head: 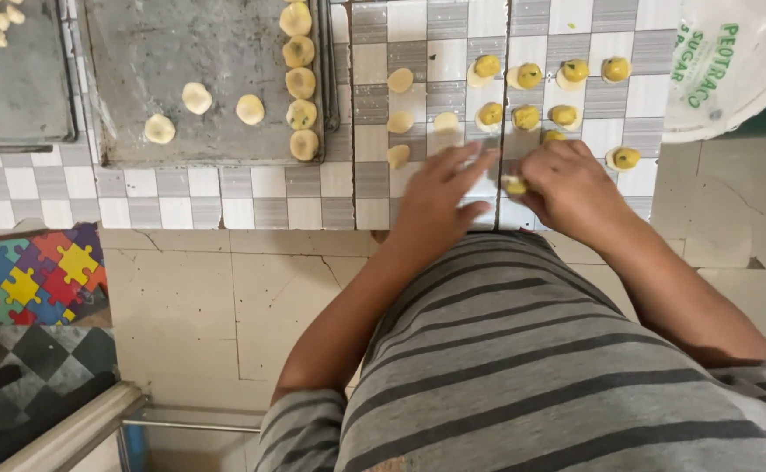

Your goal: The person places small yellow filling balls into flattened dough discs on a tiled counter, folds the dough around the filling to seal it, and arranges the finished dumplings on a metal tray. The process is repeated continuously.

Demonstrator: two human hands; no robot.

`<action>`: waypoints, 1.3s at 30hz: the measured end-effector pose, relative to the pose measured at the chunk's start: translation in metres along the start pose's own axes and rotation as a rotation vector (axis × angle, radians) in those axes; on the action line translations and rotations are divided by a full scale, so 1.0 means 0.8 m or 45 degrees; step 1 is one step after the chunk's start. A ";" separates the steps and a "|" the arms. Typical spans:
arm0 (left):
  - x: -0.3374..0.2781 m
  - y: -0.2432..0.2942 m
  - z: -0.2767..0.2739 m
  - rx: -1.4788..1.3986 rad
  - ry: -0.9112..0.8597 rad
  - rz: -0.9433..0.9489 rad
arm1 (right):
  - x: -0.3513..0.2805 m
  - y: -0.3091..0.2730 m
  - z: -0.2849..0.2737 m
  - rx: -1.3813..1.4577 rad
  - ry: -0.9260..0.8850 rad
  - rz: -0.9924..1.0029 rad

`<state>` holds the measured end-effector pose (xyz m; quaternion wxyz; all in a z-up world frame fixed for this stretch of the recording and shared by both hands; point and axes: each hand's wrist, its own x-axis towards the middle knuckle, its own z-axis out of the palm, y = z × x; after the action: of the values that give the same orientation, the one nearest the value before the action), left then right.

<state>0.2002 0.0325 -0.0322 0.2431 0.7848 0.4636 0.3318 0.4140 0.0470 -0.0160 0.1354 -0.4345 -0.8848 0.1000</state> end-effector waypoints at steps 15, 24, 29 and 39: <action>0.036 0.076 -0.037 -1.210 0.097 -0.456 | 0.029 -0.050 -0.064 1.347 0.586 0.158; 0.030 0.079 -0.063 -0.940 0.162 -0.418 | 0.033 -0.067 -0.070 1.486 0.541 0.305; 0.024 0.085 -0.070 -0.986 0.219 -0.465 | 0.035 -0.071 -0.068 1.432 0.584 0.378; 0.040 0.075 -0.068 -0.787 0.345 -0.297 | 0.034 -0.104 -0.093 0.767 0.561 0.179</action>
<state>0.2044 0.0381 0.0546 0.4416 0.5648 0.4559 0.5274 0.3607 0.0225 0.0831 0.4369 -0.4458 -0.7335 0.2690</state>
